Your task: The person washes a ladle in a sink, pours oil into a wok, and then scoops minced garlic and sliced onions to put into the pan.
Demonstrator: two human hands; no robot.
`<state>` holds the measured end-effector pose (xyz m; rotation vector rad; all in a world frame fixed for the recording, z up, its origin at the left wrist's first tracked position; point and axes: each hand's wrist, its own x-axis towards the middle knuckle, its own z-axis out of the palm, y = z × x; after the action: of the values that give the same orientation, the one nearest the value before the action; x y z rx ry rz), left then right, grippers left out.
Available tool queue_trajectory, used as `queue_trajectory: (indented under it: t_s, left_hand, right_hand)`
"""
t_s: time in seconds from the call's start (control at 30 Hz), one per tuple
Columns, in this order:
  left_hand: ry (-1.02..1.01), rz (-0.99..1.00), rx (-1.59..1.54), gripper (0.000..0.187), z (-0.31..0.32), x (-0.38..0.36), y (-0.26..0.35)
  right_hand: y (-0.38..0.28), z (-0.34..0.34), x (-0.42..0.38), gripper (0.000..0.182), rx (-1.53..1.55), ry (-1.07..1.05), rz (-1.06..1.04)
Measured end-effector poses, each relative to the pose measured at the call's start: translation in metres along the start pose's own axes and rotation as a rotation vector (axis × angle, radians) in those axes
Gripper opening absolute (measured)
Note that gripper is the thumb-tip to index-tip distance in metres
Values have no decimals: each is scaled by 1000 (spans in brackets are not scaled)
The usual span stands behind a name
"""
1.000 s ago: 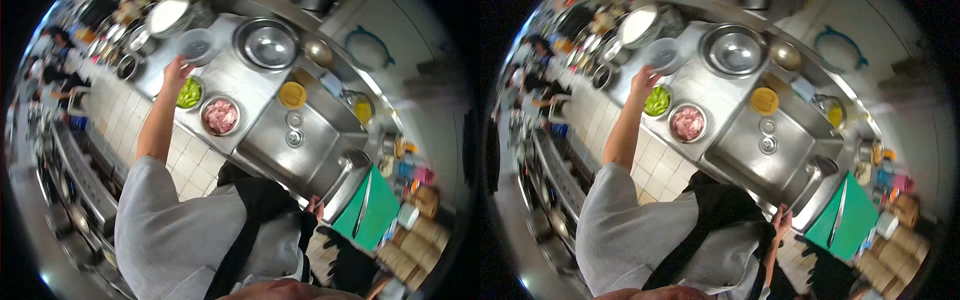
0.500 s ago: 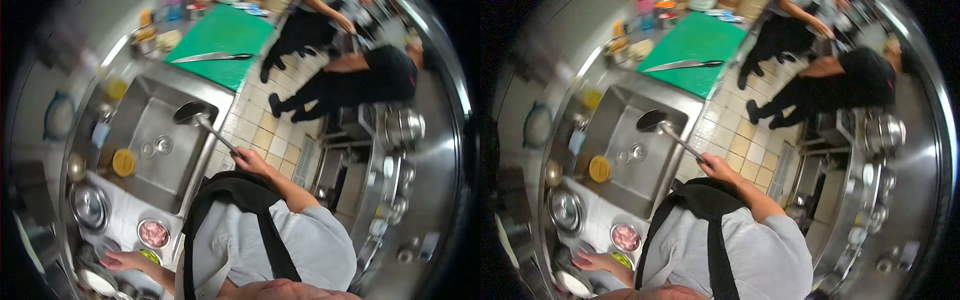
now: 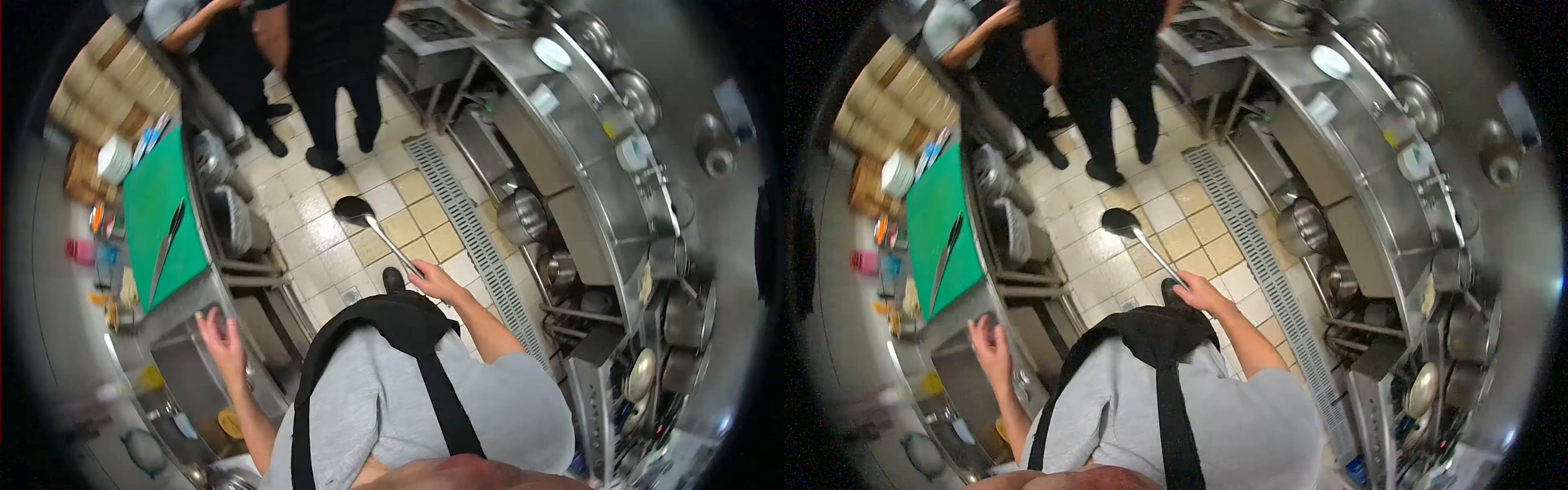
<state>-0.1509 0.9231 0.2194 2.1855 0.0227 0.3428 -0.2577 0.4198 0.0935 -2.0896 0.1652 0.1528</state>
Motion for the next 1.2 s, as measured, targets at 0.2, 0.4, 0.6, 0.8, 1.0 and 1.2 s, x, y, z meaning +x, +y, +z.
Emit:
queue_trajectory:
  t_s: [0.2,0.4,0.6,0.8,1.0,1.2]
  left_hand:
    - [-729,-31,320,44,112,14,18]
    - [-1005,-349,474,42,133,26,-79]
    - [-1407,87,498,37,187,97,-193]
    - [-1471,408,277,40,291,170,-83]
    - [-1395,339,343,38,414,204,-24]
    - [-1613,569,465,36,465,100,96]
  right_hand:
    - [71,-56,-51,48,597,222,553]
    - [47,-32,-74,50,908,560,609]
    - [21,17,-140,45,873,723,689]
    - [-8,68,-221,38,682,1024,778]
    - [-53,132,-278,44,1053,1503,917]
    - [-71,199,-328,29,1182,1844,908]
